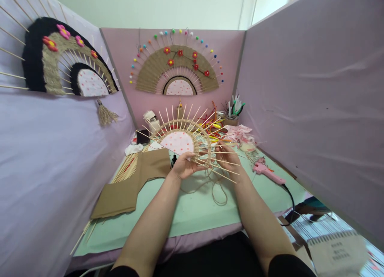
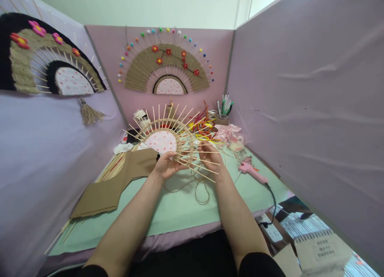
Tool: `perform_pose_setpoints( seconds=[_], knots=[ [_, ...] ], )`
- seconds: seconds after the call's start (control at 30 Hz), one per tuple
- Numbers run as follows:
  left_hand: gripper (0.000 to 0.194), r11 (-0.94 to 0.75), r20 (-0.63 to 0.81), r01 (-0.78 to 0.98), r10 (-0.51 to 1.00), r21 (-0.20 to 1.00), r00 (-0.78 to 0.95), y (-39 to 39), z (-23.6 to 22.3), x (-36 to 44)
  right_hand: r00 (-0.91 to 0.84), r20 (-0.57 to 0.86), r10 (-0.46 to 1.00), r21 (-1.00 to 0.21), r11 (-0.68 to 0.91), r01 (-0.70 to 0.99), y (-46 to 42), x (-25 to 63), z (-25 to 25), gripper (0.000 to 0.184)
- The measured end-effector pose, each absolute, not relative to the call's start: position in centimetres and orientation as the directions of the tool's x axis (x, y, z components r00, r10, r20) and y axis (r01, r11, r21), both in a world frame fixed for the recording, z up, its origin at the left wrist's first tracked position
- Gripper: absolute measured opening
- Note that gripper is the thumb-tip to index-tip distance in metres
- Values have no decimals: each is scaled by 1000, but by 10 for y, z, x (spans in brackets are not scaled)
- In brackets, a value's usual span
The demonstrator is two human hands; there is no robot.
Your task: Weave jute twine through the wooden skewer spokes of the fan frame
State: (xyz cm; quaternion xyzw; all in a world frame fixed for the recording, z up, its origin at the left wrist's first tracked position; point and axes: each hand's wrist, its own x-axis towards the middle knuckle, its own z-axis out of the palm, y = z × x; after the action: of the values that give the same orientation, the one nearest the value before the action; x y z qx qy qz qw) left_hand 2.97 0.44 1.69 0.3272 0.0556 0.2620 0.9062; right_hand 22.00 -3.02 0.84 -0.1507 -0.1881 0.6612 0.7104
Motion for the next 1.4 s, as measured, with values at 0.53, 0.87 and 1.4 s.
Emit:
perform_pose_setpoints(
  seconds=[0.53, 0.87, 1.4],
  knots=[
    [42, 526, 109, -563, 662, 637, 741, 17, 30, 7, 38, 115, 993, -744, 111, -659, -35, 221, 10, 21],
    [37, 461, 107, -571, 708, 679, 698, 22, 29, 4, 100, 333, 938, -680, 312, -664, -49, 230, 20, 15],
    [41, 596, 73, -394, 490, 700, 869, 7, 23, 18, -22, 43, 999, -523, 4, -852, -34, 226, 12, 5]
  ],
)
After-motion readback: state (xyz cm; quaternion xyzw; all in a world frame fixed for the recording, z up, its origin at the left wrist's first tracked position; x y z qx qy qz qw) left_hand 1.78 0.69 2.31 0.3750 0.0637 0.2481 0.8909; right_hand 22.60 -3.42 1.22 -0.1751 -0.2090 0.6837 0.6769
